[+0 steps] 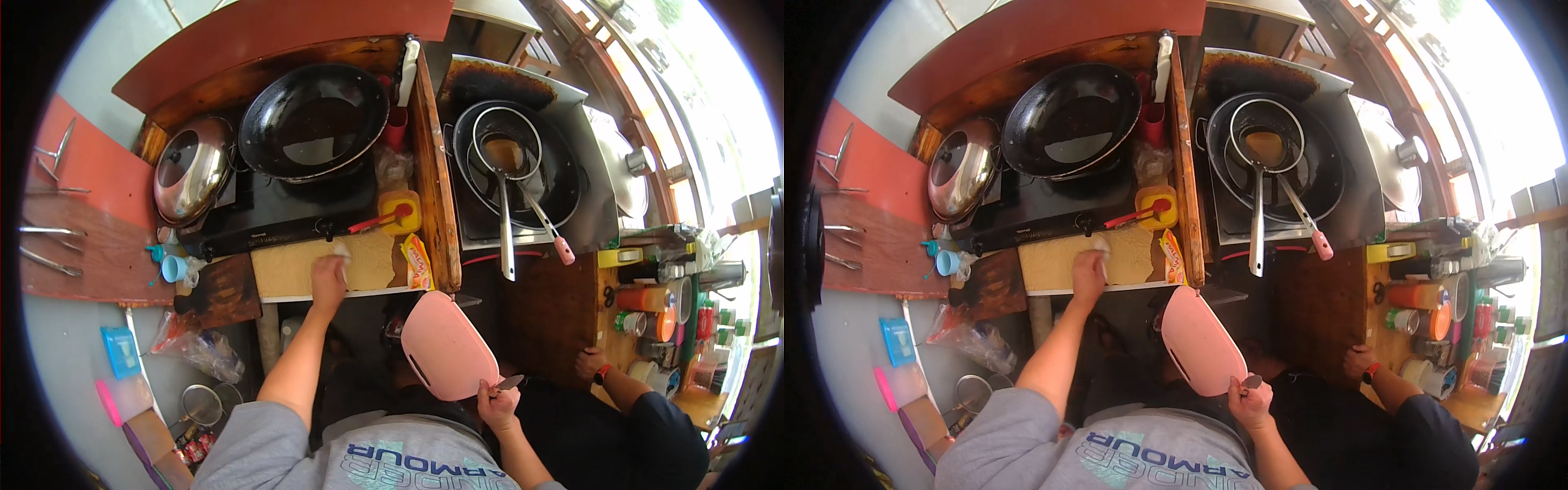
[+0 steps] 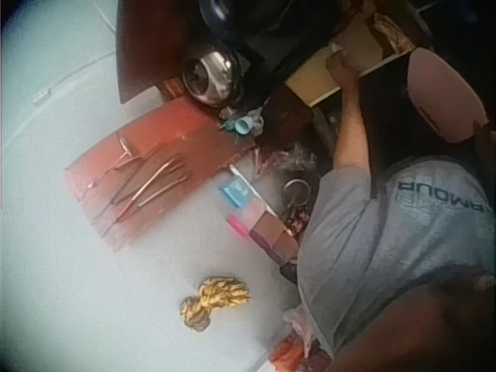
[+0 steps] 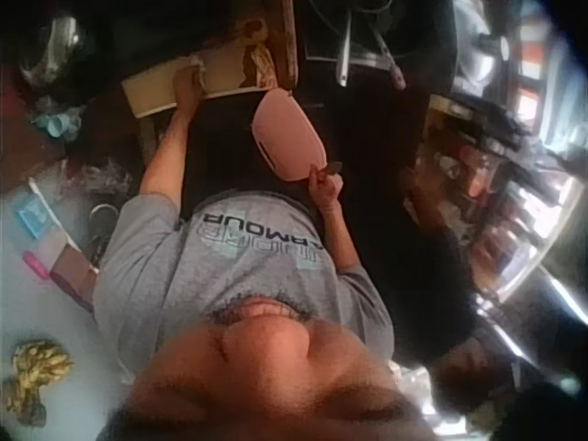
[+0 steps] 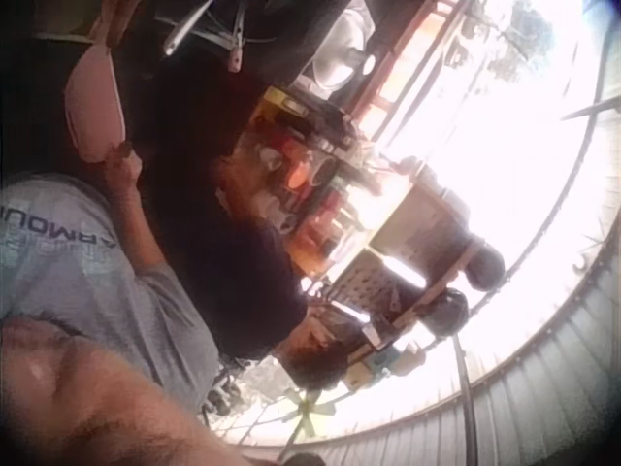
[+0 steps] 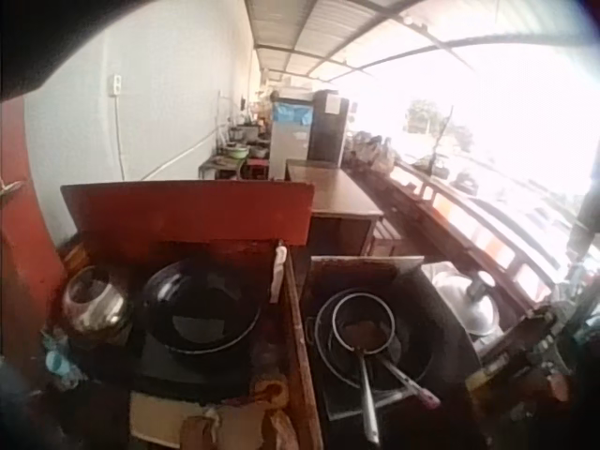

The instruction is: The person places fried potatoes into a cardboard box, seals the box with tape, and then cleans the work surface with a cloth before washing hands in a sink.

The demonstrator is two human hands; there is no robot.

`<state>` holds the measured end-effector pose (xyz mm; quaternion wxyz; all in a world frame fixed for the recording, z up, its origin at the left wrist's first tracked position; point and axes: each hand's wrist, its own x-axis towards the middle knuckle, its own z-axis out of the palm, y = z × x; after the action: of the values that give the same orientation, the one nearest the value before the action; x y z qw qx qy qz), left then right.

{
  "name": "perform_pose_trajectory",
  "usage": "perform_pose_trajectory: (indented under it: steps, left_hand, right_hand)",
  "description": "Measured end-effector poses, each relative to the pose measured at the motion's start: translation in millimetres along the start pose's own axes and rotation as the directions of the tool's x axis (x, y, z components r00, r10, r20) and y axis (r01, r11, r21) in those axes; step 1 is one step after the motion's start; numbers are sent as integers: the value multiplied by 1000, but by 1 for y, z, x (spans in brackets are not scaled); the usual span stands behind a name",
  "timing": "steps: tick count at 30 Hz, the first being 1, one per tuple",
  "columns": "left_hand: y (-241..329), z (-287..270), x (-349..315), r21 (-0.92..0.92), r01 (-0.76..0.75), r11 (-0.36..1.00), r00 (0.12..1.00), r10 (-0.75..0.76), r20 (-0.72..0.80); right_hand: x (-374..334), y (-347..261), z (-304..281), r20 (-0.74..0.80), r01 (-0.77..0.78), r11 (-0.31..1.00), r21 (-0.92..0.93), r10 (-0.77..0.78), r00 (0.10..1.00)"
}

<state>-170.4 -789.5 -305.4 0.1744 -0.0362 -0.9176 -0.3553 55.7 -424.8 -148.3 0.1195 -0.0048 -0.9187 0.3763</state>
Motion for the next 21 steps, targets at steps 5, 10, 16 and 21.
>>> perform_pose_trajectory:
  steps: [5,10,16,21]
  left_hand:
    - [22,28,3,-46,-153,987,960,159,231]
    - [25,-19,-41,-97,-431,897,653,384,652]
    - [-70,-149,-64,-622,783,-10,553,-445,704]
    - [-71,-239,-20,-692,695,-196,616,-335,713]
  right_hand:
    - [27,-37,6,79,82,997,4,-82,993]
    - [33,-68,12,98,139,990,-10,-138,986]
    - [34,-104,63,1,123,992,-11,-123,992]
    - [41,-148,145,-44,-239,884,403,279,959]
